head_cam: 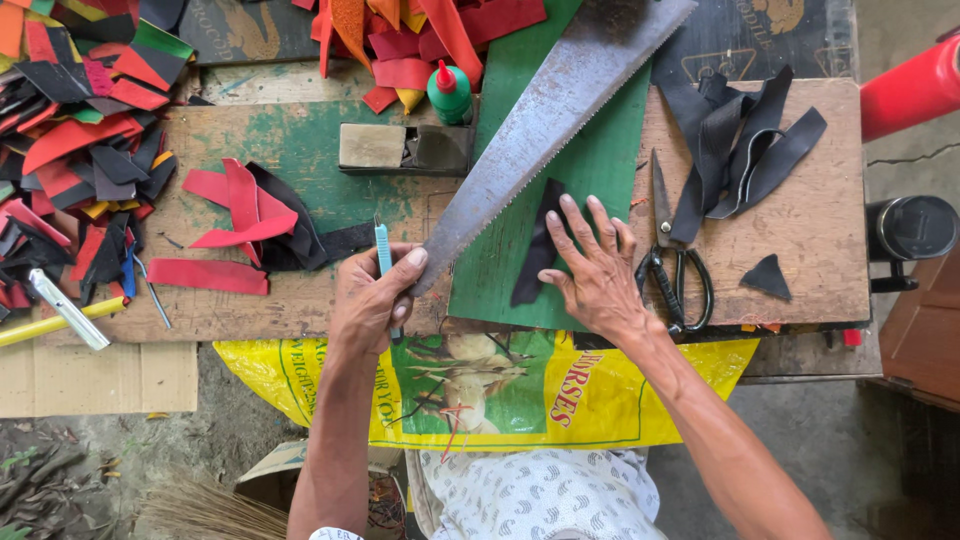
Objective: The person cuts strips of black rubber material using a utility knife and a saw blade as a straightedge on a wooden workbench. The person repeatedly positions the rubber strip, cuts along the edge, and sets the cut piece aside.
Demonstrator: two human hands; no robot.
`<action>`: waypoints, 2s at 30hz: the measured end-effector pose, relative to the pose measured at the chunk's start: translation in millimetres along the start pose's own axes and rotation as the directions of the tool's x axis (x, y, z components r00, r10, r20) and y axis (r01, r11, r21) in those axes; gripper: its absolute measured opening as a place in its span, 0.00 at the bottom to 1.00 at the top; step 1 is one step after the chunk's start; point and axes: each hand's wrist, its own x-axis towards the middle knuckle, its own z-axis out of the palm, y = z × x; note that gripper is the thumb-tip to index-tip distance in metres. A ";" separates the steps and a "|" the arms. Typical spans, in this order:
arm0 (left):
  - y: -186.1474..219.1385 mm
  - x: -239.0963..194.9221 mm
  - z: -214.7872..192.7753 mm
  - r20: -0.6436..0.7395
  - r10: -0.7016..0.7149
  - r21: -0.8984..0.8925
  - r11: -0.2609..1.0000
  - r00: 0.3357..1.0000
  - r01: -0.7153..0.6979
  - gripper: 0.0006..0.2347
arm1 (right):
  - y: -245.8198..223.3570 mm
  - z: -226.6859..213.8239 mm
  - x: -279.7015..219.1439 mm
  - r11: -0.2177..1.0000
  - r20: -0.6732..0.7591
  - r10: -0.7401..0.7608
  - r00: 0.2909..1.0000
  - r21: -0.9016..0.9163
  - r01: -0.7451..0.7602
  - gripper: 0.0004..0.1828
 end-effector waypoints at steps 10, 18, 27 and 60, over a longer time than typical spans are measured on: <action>-86.0 -47.2 34.3 0.137 -0.187 -0.290 0.932 0.973 0.220 0.11 | 1.1 7.6 16.3 0.993 -0.025 -0.037 0.999 0.114 0.040 0.32; -159.5 -67.6 36.7 0.218 -0.124 -0.521 0.824 0.968 0.222 0.10 | -10.6 -0.4 25.3 0.936 -0.103 -0.019 0.995 0.347 0.054 0.32; -188.1 -81.5 58.5 -0.032 -0.181 -0.390 0.908 0.983 0.155 0.13 | 5.9 15.6 -2.7 0.989 -0.133 -0.028 0.991 0.140 0.046 0.26; -168.7 -61.9 70.5 -0.127 0.040 0.014 0.999 0.991 -0.038 0.14 | -49.1 3.3 18.8 0.950 0.077 0.282 0.956 0.113 -0.290 0.61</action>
